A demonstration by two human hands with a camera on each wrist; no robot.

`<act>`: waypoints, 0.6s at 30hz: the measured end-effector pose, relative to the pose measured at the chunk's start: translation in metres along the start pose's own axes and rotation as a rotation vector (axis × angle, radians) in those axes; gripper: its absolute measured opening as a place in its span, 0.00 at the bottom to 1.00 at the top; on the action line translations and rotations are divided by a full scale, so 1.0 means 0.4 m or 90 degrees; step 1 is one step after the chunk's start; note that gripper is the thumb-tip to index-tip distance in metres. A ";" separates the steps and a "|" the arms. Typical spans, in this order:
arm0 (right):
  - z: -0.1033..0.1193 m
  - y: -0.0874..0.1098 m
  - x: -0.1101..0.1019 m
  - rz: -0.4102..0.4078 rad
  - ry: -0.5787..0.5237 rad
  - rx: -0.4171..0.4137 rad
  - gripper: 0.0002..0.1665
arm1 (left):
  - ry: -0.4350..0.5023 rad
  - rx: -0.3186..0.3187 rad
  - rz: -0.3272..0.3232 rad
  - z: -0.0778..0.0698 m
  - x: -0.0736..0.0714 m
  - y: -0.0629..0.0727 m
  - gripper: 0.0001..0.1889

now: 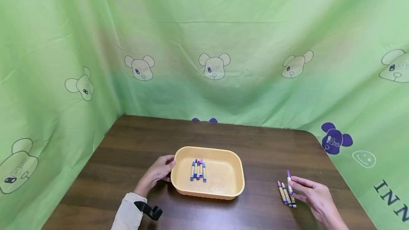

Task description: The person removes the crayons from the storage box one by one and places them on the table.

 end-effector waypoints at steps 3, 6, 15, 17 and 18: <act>-0.006 0.004 -0.015 0.011 0.000 -0.002 0.16 | -0.003 -0.002 0.002 0.000 -0.001 -0.002 0.21; -0.016 0.007 -0.031 0.011 0.004 0.009 0.18 | -0.006 -0.007 0.001 0.001 -0.002 -0.002 0.21; -0.045 0.008 -0.066 0.001 0.029 0.056 0.17 | 0.009 -0.004 0.001 0.000 -0.002 -0.005 0.21; -0.052 0.011 -0.069 0.011 0.036 0.060 0.16 | 0.010 -0.007 0.001 0.002 -0.002 -0.005 0.21; -0.056 0.012 -0.071 0.014 0.039 0.062 0.16 | 0.008 -0.008 0.002 0.003 -0.001 -0.005 0.21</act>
Point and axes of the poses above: each hand's wrist, its own y-axis away from the middle knuckle, its own x-axis out of the palm, z = x × y, the point moved 9 cm from there along -y, towards the middle knuckle, and after that the axes turned 1 degree about -x, right-handed, at the moved point
